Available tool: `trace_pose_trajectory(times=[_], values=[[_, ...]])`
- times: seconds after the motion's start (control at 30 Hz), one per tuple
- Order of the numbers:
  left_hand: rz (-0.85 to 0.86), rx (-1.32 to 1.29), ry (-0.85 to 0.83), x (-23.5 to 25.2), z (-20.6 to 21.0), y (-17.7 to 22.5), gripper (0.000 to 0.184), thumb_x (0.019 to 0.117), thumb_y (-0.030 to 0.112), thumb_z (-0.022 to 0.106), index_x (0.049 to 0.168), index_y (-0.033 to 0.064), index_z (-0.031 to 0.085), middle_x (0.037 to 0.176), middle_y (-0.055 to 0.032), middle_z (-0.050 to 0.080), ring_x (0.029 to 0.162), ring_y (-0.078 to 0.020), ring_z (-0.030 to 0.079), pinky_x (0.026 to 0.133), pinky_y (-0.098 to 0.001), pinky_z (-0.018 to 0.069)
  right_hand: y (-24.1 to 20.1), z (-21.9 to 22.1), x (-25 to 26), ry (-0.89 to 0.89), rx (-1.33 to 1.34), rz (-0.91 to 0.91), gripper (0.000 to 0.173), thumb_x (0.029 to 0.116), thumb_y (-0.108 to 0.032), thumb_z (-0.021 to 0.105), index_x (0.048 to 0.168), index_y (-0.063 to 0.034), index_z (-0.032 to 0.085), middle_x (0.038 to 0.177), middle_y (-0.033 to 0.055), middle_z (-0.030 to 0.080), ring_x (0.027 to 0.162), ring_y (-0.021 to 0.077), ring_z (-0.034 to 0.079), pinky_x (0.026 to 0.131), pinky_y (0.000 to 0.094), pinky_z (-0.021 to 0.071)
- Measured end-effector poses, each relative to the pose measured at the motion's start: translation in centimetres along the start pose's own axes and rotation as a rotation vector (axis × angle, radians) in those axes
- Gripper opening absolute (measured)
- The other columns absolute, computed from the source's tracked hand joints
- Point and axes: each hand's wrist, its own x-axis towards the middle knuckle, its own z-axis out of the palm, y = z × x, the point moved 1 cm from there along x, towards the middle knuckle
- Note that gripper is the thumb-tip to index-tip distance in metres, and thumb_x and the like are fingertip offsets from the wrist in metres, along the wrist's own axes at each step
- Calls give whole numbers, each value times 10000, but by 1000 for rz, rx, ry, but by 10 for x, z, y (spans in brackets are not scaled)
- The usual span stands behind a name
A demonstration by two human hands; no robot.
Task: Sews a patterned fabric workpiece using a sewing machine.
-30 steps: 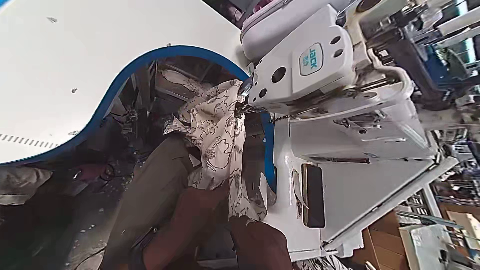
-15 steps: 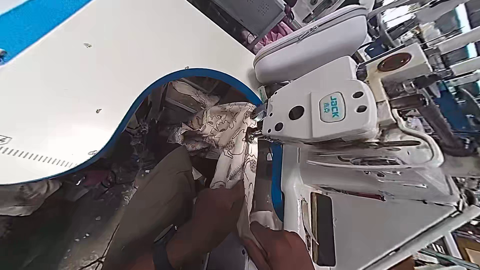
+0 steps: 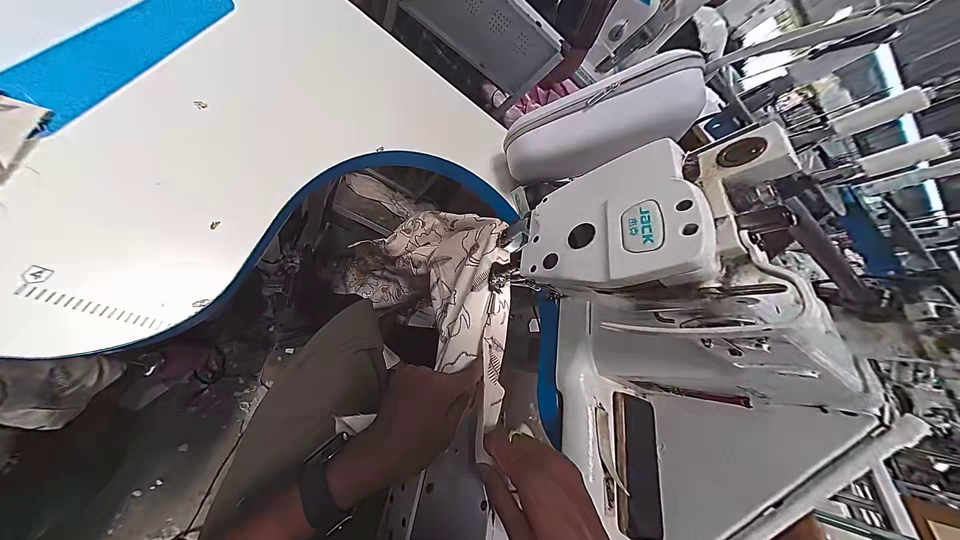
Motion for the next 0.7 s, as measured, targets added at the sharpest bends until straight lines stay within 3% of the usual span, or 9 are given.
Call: trace_pose_trajectory(times=[0.1,0.2,0.27,0.33,0.43,0.6,0.7], values=[[-10,15,9,0,-2,2,356,1031,133,492,1302,32,700,597,-123,610,525,-295,597,522,-456,467,-3,1,-1,-12,7,-11,211,951,-149,602,830,6,680,649,141,629,630,324,669,639,492,523],[12,7,-2,-3,1,4,279,1014,110,505,1156,5,722,578,-112,572,512,-289,592,495,-448,457,-4,0,-2,246,79,-75,237,990,-173,575,854,-23,697,695,86,671,683,207,666,756,352,527],[30,16,-1,-3,1,5,211,995,108,520,988,13,708,580,-107,567,521,-286,600,492,-450,457,-7,6,2,411,116,-68,211,966,-164,595,902,-32,747,758,80,705,734,151,672,733,243,527],[46,35,12,-5,2,4,202,990,119,529,948,29,706,578,-103,571,520,-290,611,482,-460,460,-10,13,3,475,167,-40,191,950,-138,617,928,-23,768,774,86,691,735,118,647,699,182,513],[103,79,59,-11,6,2,187,949,100,560,968,33,734,560,-90,572,491,-276,608,456,-442,461,-15,20,3,491,164,17,205,949,-119,589,941,-20,768,764,90,667,715,115,632,675,181,508],[123,61,80,-8,9,1,183,948,88,549,856,21,693,552,-87,547,483,-254,587,451,-415,445,-17,22,6,611,144,39,200,936,-122,590,923,-28,767,799,88,677,788,78,638,741,139,501],[99,-10,65,1,6,1,212,945,66,549,779,-5,661,566,-114,558,513,-269,596,492,-430,458,-16,28,11,729,-9,-37,180,901,-141,609,888,-67,772,727,68,621,729,94,594,698,133,467]])
